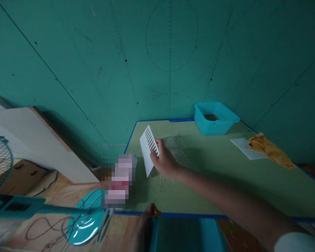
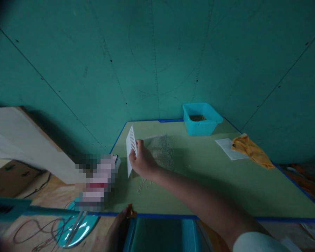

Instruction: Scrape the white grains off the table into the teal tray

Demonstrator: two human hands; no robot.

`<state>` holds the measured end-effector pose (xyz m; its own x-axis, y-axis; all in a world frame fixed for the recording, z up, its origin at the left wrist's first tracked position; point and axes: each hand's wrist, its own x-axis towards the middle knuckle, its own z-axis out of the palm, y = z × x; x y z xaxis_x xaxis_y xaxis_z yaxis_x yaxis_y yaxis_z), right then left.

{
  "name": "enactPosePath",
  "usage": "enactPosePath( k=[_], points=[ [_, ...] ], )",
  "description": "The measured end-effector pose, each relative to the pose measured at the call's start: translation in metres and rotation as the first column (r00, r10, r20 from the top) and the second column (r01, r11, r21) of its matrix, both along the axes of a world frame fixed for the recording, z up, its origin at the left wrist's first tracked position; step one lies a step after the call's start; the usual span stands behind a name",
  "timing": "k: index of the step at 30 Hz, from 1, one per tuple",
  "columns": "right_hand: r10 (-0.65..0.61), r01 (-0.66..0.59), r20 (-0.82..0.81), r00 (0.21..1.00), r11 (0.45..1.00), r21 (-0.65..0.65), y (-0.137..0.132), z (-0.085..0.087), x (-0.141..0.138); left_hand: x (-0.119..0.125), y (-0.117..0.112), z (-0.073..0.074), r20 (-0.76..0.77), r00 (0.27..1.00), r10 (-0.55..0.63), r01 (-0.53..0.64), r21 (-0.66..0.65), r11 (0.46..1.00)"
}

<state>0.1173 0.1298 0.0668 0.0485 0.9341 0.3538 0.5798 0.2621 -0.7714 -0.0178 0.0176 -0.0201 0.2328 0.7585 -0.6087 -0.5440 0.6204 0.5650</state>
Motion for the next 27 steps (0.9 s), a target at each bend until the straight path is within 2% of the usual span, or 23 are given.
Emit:
enactPosePath(
  k=[3, 7, 16, 27],
  points=[
    [-0.017, 0.018, 0.011, 1.0, 1.0, -0.024, 0.003, -0.006, 0.001, 0.004, -0.001, 0.006, 0.043, 0.999, 0.0, 0.003, -0.057, 0.998],
    [-0.057, 0.057, 0.016, 0.998, 0.998, -0.038, 0.002, -0.011, 0.015, 0.003, -0.004, 0.01, 0.051, 0.998, 0.022, -0.014, -0.156, 0.988],
    [-0.164, 0.164, -0.004, 0.986, 0.986, -0.042, -0.013, -0.013, 0.045, -0.003, -0.008, 0.009, 0.028, 0.999, -0.029, 0.031, -0.078, 0.997],
    [-0.172, 0.171, -0.11, 0.979, 0.985, -0.015, -0.028, -0.01, 0.061, 0.008, -0.012, 0.014, 0.052, 0.999, 0.0, 0.004, -0.075, 0.997]
  ],
)
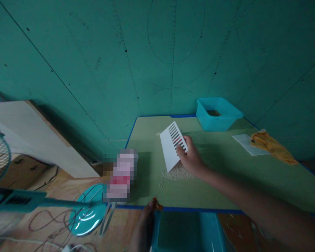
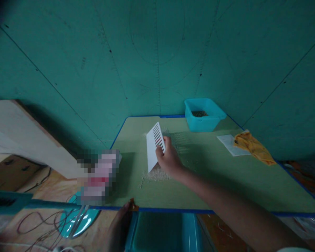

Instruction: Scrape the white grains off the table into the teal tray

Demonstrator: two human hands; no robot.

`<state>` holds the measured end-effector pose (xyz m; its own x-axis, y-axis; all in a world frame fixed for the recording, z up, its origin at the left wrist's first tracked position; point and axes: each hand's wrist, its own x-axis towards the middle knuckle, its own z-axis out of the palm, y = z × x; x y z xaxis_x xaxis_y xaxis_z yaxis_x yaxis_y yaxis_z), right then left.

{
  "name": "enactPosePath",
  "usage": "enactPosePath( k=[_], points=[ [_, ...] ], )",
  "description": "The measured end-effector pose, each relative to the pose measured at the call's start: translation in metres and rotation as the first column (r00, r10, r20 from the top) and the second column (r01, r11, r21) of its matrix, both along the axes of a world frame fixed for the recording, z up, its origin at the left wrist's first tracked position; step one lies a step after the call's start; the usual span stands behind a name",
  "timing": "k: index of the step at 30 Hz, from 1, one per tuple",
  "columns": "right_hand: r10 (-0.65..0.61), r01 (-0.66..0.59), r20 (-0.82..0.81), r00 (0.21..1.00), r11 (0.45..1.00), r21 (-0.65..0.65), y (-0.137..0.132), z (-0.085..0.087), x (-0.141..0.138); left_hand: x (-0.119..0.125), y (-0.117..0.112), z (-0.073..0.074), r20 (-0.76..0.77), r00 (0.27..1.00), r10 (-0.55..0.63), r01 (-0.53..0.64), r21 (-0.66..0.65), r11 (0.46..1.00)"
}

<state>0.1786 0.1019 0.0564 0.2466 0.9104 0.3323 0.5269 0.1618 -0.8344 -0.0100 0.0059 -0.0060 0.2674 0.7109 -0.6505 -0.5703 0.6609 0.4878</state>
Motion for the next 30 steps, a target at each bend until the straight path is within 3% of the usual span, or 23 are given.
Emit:
enactPosePath(
  k=[7, 14, 19, 24, 27, 30],
  points=[
    [0.14, -0.143, -0.07, 0.988, 0.989, -0.034, -0.025, 0.009, -0.028, -0.002, -0.001, 0.008, 0.006, 1.0, -0.011, 0.011, 0.028, 1.0],
    [0.178, -0.183, -0.085, 0.98, 0.981, -0.058, -0.032, -0.001, -0.034, -0.002, -0.002, 0.018, 0.007, 1.0, 0.0, 0.0, 0.064, 0.998],
    [0.101, -0.106, -0.103, 0.99, 0.993, -0.045, -0.03, -0.006, -0.009, -0.003, 0.0, 0.013, 0.095, 0.994, -0.045, 0.042, 0.036, 0.998],
    [0.008, -0.008, -0.157, 0.988, 1.0, 0.001, -0.031, 0.007, 0.029, -0.002, -0.001, 0.015, 0.038, 0.999, -0.021, 0.019, 0.051, 0.999],
    [-0.134, 0.146, -0.238, 0.962, 0.989, 0.034, -0.036, 0.017, 0.063, -0.001, -0.001, 0.018, -0.012, 1.0, 0.008, -0.007, 0.049, 0.999],
    [-0.297, 0.301, -0.231, 0.927, 0.953, -0.017, -0.052, 0.014, 0.104, -0.001, 0.0, 0.017, -0.012, 0.999, 0.033, -0.032, 0.066, 0.997]
  ],
)
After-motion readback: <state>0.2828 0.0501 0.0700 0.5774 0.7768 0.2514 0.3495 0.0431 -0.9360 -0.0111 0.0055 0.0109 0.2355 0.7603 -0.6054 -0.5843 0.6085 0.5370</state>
